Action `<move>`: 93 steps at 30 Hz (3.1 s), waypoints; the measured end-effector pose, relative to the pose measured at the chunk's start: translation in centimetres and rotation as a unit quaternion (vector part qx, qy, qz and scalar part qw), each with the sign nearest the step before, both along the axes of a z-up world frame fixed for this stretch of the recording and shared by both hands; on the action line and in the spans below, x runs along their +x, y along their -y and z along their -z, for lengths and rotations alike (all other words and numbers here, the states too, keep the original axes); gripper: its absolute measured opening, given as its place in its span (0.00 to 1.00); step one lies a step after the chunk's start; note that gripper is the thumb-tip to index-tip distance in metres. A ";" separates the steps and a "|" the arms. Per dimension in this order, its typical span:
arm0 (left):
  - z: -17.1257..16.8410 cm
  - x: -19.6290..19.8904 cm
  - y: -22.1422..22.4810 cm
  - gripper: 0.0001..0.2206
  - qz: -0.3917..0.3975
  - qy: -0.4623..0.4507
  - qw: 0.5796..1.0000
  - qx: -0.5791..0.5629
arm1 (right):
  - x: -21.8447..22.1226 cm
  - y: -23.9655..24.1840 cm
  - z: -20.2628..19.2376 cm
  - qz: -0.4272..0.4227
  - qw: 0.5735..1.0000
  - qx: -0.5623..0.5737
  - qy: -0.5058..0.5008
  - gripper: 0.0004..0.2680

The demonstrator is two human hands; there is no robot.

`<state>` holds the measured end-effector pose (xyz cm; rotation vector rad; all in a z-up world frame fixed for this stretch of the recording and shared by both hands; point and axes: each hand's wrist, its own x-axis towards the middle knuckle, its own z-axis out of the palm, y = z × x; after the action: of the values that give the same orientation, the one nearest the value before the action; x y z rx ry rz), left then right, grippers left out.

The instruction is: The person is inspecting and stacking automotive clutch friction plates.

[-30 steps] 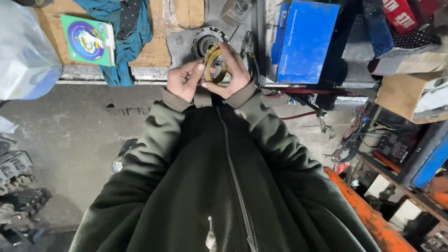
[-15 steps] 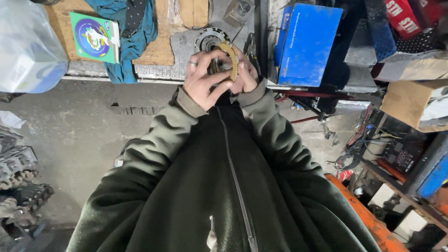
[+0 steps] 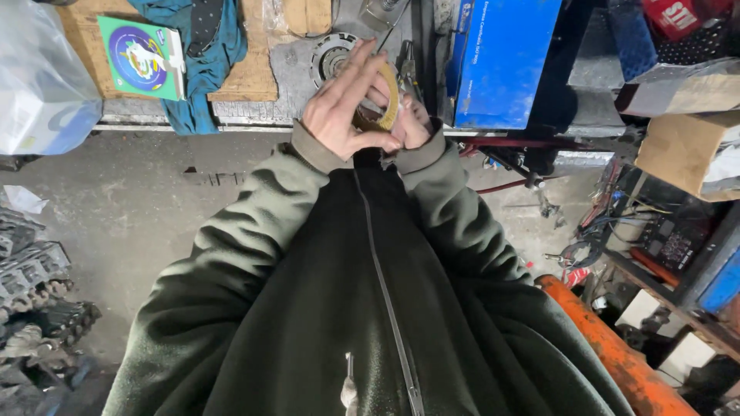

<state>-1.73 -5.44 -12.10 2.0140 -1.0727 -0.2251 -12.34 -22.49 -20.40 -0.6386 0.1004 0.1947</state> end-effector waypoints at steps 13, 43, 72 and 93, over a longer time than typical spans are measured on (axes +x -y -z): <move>-0.6 -1.4 1.7 0.33 -0.179 -0.406 0.868 -0.221 | 1.8 -3.8 -7.2 0.228 0.744 -0.620 0.102 0.32; -1.3 -1.6 -0.8 0.49 -0.085 -0.665 0.647 -0.364 | 3.1 -1.4 -15.9 0.185 0.767 -0.615 0.008 0.06; -2.4 -3.1 -1.0 0.41 0.042 -0.674 0.653 -0.343 | 2.7 2.1 -14.1 -0.098 0.922 -0.375 -0.025 0.29; 1.7 -3.2 -2.6 0.44 0.000 -0.703 0.642 -0.307 | 3.0 1.6 -14.7 -0.069 0.905 -0.419 0.004 0.13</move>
<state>-4.92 -2.85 -13.76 0.6926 -0.0253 -1.0447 -9.33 -24.12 -5.73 -1.5107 0.1308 0.2860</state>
